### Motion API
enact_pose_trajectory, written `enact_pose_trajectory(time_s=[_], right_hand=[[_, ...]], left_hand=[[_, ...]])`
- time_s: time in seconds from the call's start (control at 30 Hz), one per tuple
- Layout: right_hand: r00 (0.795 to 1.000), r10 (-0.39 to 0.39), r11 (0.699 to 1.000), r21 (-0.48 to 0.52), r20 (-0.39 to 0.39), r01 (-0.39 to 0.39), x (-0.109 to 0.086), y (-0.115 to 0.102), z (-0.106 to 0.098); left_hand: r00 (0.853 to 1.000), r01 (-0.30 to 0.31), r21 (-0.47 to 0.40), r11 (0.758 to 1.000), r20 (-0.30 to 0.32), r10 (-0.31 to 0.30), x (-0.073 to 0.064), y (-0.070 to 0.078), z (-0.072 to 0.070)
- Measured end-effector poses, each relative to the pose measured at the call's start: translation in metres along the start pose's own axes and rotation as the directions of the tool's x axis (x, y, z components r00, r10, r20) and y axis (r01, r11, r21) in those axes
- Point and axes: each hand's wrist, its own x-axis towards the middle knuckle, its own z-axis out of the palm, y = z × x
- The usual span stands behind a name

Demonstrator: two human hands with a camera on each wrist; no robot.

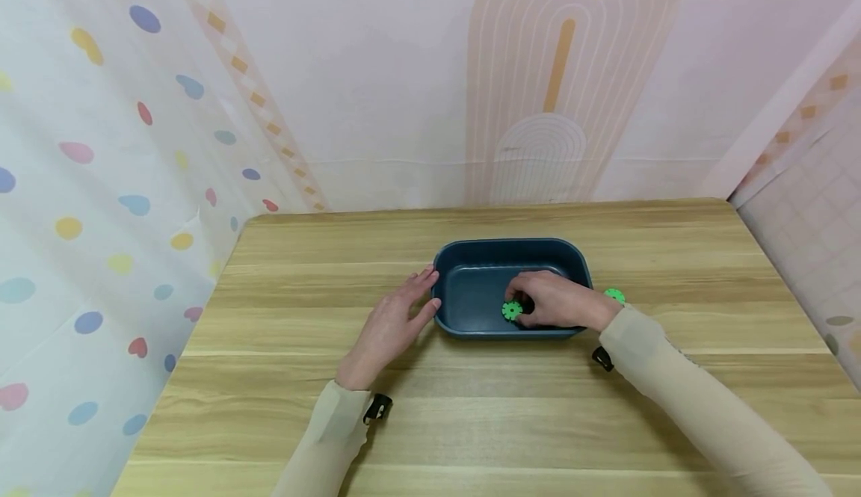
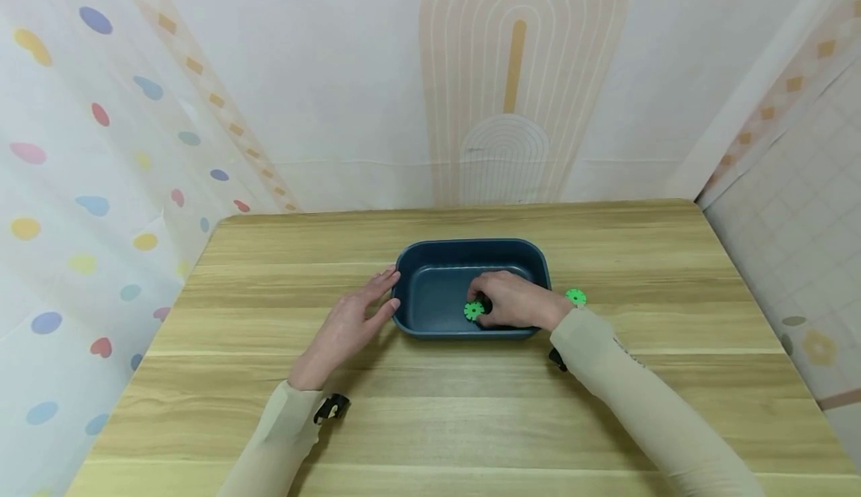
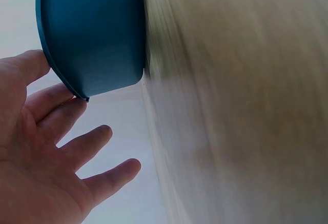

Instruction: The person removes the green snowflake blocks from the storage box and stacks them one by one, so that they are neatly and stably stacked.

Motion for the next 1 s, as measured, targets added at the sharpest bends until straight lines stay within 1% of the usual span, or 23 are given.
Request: enact_pose_trajectory(time_s=[0.2, 0.43, 0.8, 1.0], right_hand=[[0.999, -0.012, 1.0, 0.011, -0.052, 0.013, -0.004, -0.002, -0.003], [0.99, -0.031, 0.999, 0.037, -0.134, 0.036, -0.013, -0.007, -0.01], [0.973, -0.014, 0.998, 0.054, -0.232, 0.027, -0.029, -0.01, -0.016], [0.965, 0.013, 0.995, 0.099, -0.263, 0.014, -0.038, -0.006, -0.016]], left_hand=[[1.0, -0.011, -0.002, 1.0, -0.004, 0.011, 0.002, -0.001, 0.001], [1.0, 0.002, -0.004, 1.0, 0.0, -0.002, 0.002, -0.001, 0.001], [1.0, 0.014, -0.004, 1.0, 0.003, -0.014, 0.0, 0.0, 0.001], [1.0, 0.008, -0.005, 1.0, 0.002, -0.008, 0.001, -0.001, 0.001]])
